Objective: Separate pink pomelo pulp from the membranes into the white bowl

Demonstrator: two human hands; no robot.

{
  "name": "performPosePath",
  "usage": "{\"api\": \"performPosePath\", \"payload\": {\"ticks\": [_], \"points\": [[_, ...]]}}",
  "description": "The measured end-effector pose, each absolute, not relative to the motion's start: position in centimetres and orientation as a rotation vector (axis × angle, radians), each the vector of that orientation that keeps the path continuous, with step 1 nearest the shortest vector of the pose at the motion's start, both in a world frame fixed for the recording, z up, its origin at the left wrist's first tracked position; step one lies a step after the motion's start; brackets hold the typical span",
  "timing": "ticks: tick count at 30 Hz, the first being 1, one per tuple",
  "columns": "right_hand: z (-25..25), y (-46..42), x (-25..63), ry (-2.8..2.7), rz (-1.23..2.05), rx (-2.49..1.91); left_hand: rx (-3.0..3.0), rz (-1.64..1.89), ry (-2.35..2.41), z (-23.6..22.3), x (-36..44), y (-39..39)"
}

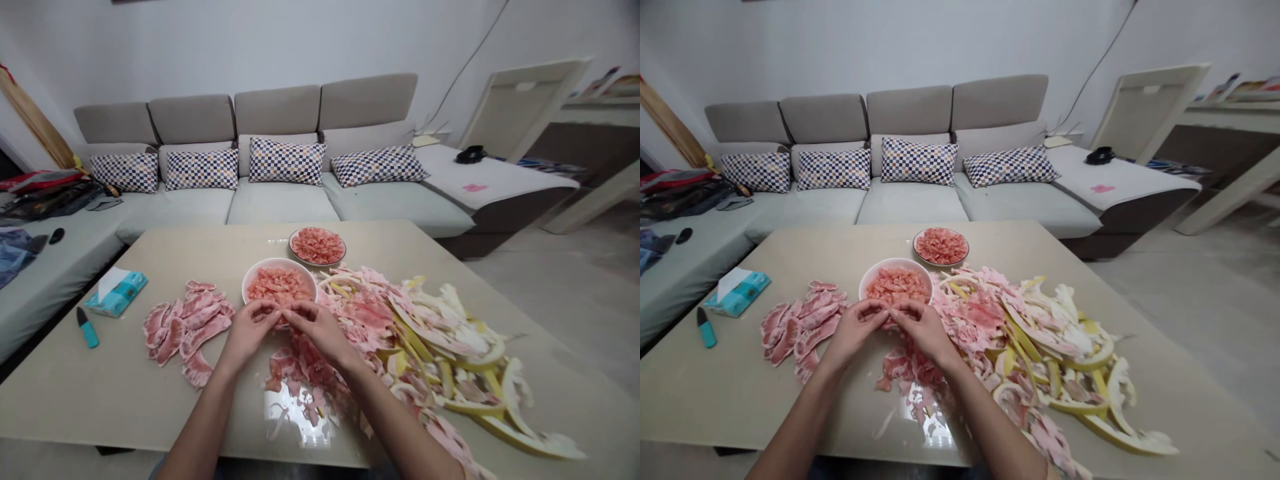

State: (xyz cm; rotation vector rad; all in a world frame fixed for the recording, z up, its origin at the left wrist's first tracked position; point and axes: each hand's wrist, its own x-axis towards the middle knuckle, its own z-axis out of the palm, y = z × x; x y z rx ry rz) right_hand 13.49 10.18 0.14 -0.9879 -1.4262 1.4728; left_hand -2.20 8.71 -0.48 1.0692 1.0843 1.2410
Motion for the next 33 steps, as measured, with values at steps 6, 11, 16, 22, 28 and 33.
{"api": "performPosePath", "payload": {"ticks": [6,11,16,22,28,33], "points": [[-0.7,10.7,13.6,-1.225,1.631,-0.968,0.995,1.260,1.091,-0.5,-2.7,8.9],[-1.2,12.1,14.7,-1.474,1.029,-1.168,0.993,1.376,1.180,-0.8,-3.4,9.7],[-1.8,12.3,15.4,-1.731,0.567,-1.216,1.111,1.491,1.176,-1.0,-3.8,9.8],[-0.7,10.5,15.3,-1.823,0.496,-1.237,1.494,1.176,1.338,0.5,-3.9,8.0],[-0.4,7.4,15.0,-2.074,0.561,-1.279,1.787,0.786,1.214,-1.3,-3.9,5.1],[-2.2,4.3,14.2,-2.284,0.621,-1.296,1.832,0.708,1.242,-3.7,-5.0,5.2]]}}
